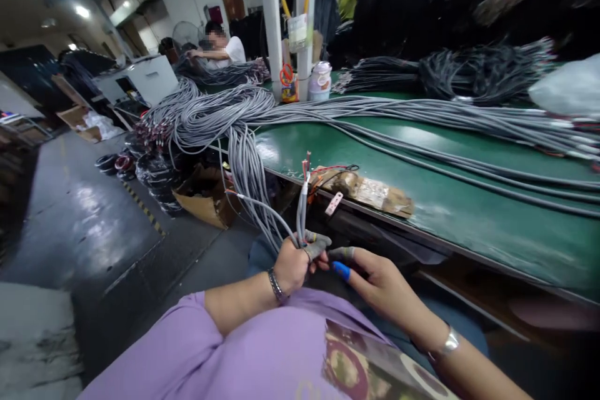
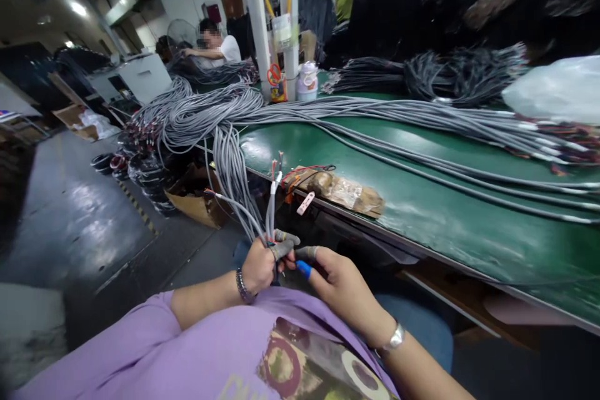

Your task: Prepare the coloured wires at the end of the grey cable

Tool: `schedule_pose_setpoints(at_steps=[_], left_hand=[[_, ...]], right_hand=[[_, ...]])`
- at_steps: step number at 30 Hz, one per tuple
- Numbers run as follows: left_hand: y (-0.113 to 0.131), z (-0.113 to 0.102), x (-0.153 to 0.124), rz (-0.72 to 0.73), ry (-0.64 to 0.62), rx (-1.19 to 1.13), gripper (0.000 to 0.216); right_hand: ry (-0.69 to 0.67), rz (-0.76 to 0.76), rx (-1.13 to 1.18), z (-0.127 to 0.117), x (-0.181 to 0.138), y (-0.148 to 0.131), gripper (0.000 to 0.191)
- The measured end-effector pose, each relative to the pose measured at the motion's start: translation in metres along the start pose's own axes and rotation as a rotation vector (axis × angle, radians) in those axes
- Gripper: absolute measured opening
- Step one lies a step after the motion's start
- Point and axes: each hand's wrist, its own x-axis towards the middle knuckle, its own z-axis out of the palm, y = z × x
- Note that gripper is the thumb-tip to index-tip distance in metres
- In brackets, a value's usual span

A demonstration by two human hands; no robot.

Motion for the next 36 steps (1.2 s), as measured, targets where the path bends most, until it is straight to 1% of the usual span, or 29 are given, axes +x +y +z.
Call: schedule_pose_setpoints(at_steps=[2, 4, 6, 9, 11, 13, 15, 17, 20, 22, 24, 25, 27, 29, 30, 32, 34, 36], left_hand=[[-0.002, -0.001, 0.000, 0.039, 0.017, -0.007, 0.024], [-0.003, -0.004, 0.001, 0.103, -0.002, -0.035, 0.022], [-0.004, -0.009, 0.001, 0.178, -0.025, -0.023, 0.019], [-0.006, -0.017, 0.003, 0.241, -0.013, 0.087, 0.018], [-0.006, -0.019, 0.004, 0.222, -0.013, 0.143, 0.018], [-0.005, -0.018, 0.005, 0.163, -0.056, 0.134, 0.021], [-0.002, -0.016, 0.006, 0.092, -0.139, 0.086, 0.032], [0.000, -0.017, 0.006, 0.032, -0.187, 0.026, 0.045], [-0.003, -0.026, 0.007, 0.020, -0.139, -0.013, 0.057], [-0.008, -0.036, 0.006, 0.039, -0.088, 0.035, 0.058], [-0.013, -0.044, 0.003, 0.025, -0.075, 0.113, 0.058], [-0.015, -0.048, 0.001, 0.016, -0.084, 0.153, 0.057], [-0.016, -0.051, -0.003, 0.013, -0.110, 0.218, 0.054], [-0.017, -0.053, -0.006, 0.026, -0.123, 0.240, 0.052], [-0.017, -0.053, -0.007, 0.029, -0.124, 0.245, 0.052], [-0.017, -0.055, -0.008, 0.024, -0.138, 0.264, 0.049], [-0.019, -0.059, -0.008, 0.020, -0.184, 0.302, 0.047], [-0.022, -0.063, -0.008, 0.026, -0.237, 0.328, 0.046]], right_hand=[[0.060, -0.060, -0.073, 0.002, 0.009, -0.014, 0.019], [0.079, -0.101, -0.164, 0.007, 0.019, -0.021, 0.018], [0.072, -0.141, -0.208, 0.014, 0.029, -0.023, 0.018], [0.083, -0.199, -0.173, 0.023, 0.039, -0.019, 0.009], [0.111, -0.203, -0.102, 0.026, 0.042, -0.014, 0.010], [0.160, -0.160, 0.005, 0.027, 0.043, -0.006, 0.012], [0.237, -0.079, 0.156, 0.026, 0.041, 0.004, 0.015], [0.351, 0.010, 0.303, 0.023, 0.037, 0.014, 0.017], [0.547, 0.103, 0.492, 0.012, 0.033, 0.018, 0.023], [0.606, 0.146, 0.677, 0.004, 0.033, 0.011, 0.028], [0.585, 0.168, 0.868, -0.001, 0.035, -0.001, 0.026], [0.566, 0.158, 0.928, -0.001, 0.037, -0.007, 0.026], [0.508, 0.138, 1.018, 0.004, 0.040, -0.017, 0.028], [0.440, 0.148, 1.044, 0.013, 0.044, -0.020, 0.032], [0.407, 0.172, 1.015, 0.018, 0.046, -0.020, 0.035], [0.354, 0.209, 0.885, 0.026, 0.048, -0.017, 0.039], [0.303, 0.205, 0.687, 0.030, 0.051, -0.013, 0.037], [0.277, 0.164, 0.499, 0.032, 0.051, -0.010, 0.032]])
